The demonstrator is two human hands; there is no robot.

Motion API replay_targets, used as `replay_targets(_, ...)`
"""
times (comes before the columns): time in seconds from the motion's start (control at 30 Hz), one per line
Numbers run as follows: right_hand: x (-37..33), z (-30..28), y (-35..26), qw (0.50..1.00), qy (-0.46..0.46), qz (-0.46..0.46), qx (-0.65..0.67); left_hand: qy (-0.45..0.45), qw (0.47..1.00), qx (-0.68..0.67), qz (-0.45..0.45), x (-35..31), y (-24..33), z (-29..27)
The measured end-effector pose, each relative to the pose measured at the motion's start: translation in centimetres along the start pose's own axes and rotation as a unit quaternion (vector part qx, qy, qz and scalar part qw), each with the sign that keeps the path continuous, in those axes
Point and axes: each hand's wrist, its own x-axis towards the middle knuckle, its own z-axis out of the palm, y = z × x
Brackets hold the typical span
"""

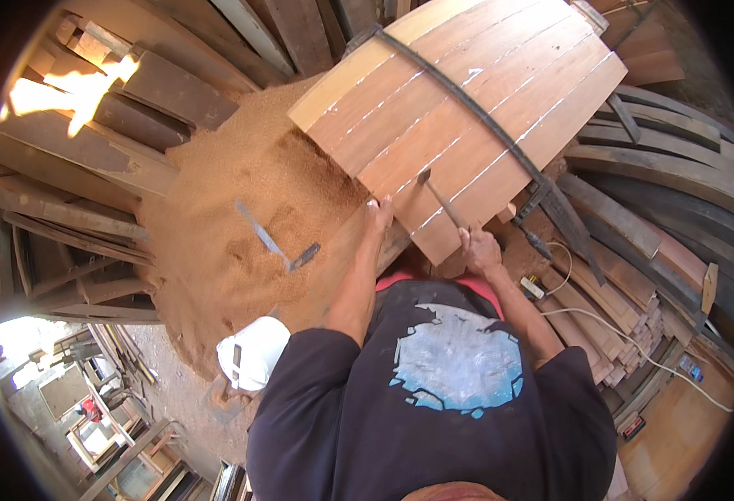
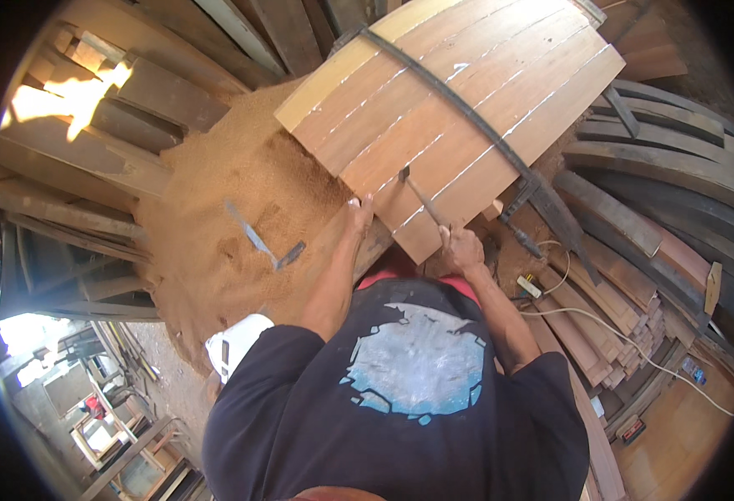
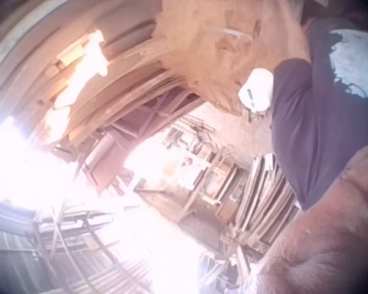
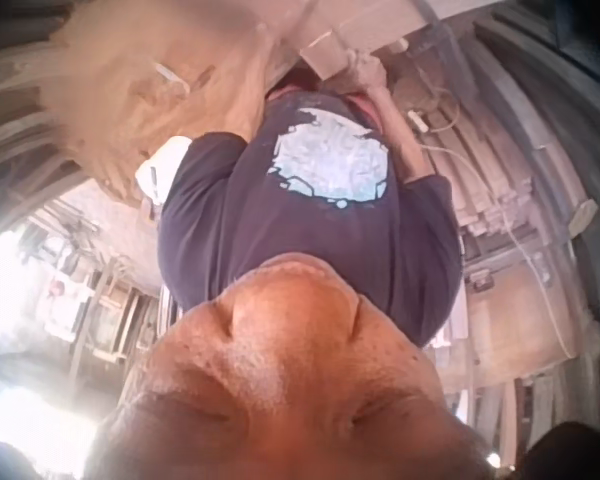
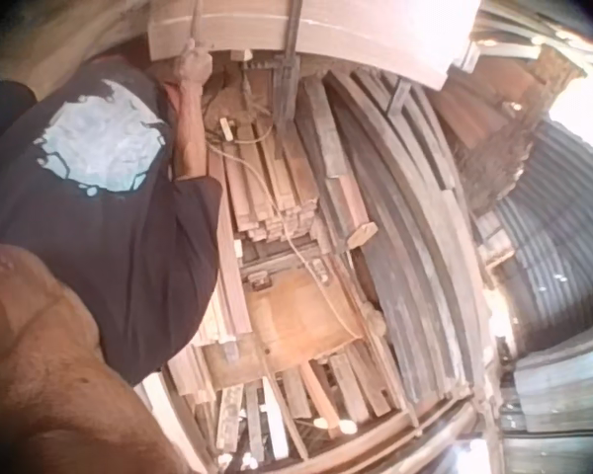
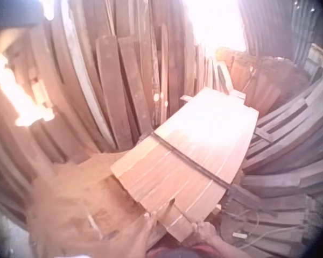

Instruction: The person applies glue to the edges of several wooden planks and arranges them side-by-side on a workbench. They measure the assembly with a tape measure, then use a metal strap clamp to secure the planks together. Finally, they use a hammer to tap the planks into alignment.

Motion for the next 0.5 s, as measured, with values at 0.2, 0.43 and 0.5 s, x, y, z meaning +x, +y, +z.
replay_targets(0.2, -0.5, -0.3, -0.6, 0.995, -0.005, -0.043, 0.089, -0.017, 0.950, -0.305, -0.068, 7.0, -6.4, -1.3)
replay_targets(0.43, -2.8, -0.5, 1.8, 0.985, 0.032, -0.036, 0.164, -0.031, 0.903, -0.414, -0.110, 8.4, -0.4, -3.0)
replay_targets(0.5, -2.5, -1.6, 2.5, 0.983, 0.059, -0.048, 0.169, -0.056, 0.877, -0.471, -0.076, 10.0, -0.8, -3.8)
